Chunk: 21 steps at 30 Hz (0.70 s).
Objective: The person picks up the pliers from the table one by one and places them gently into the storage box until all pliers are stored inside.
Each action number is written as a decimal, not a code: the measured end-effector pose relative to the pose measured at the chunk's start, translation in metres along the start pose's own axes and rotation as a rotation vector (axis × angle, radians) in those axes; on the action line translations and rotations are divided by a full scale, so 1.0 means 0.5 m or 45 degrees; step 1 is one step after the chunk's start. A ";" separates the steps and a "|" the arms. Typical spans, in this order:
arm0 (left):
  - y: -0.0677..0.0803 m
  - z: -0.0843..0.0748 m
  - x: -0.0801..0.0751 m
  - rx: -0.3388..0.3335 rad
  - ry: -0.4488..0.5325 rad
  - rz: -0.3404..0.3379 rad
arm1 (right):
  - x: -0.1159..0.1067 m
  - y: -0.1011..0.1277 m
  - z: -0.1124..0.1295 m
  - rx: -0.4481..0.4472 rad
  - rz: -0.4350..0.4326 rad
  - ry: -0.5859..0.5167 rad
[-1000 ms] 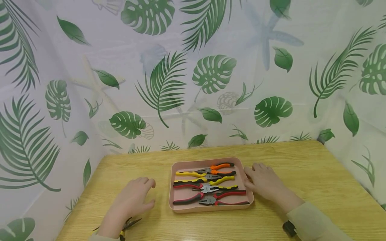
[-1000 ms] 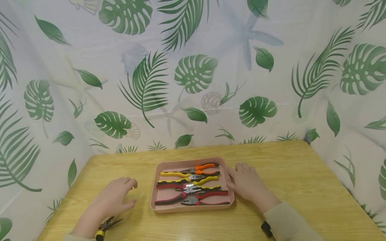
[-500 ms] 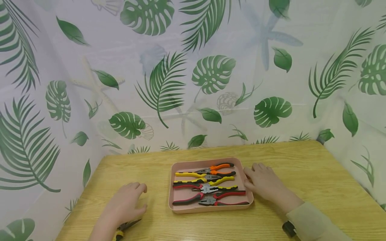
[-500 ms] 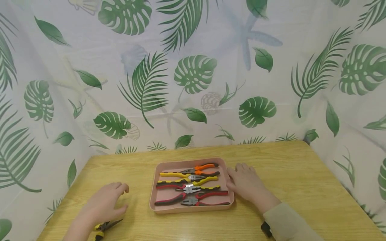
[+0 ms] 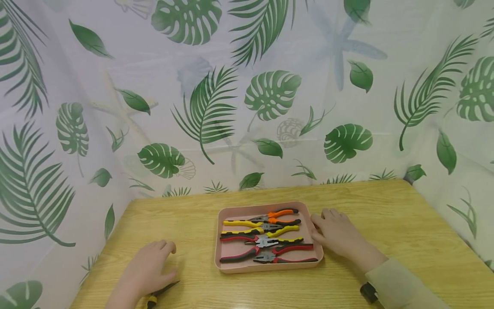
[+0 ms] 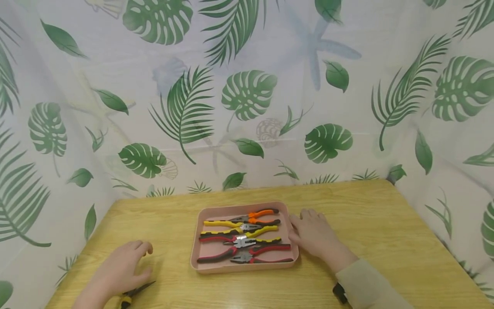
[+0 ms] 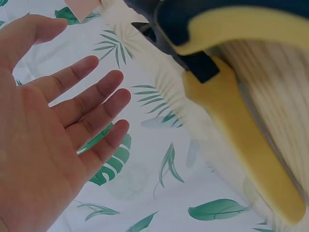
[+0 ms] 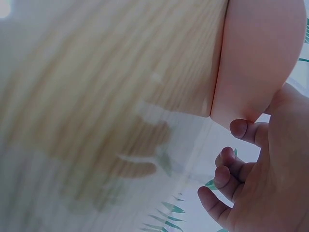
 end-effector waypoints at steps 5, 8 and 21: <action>0.012 0.008 0.003 -0.052 0.022 0.034 | 0.000 0.000 0.002 -0.005 -0.011 -0.006; 0.017 0.011 0.003 -0.076 0.023 0.049 | 0.000 0.000 0.002 -0.010 -0.017 -0.010; 0.054 0.029 0.023 -0.107 0.010 0.064 | 0.002 0.000 0.000 -0.002 -0.009 -0.008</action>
Point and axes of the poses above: each hand's wrist, its own y-axis away from the middle knuckle, its own x-axis out of the palm, z = x × y, the point moved 5 cm from there along -y, towards the middle knuckle, and after that the axes turned 10 degrees about x, right-handed, at the moved point
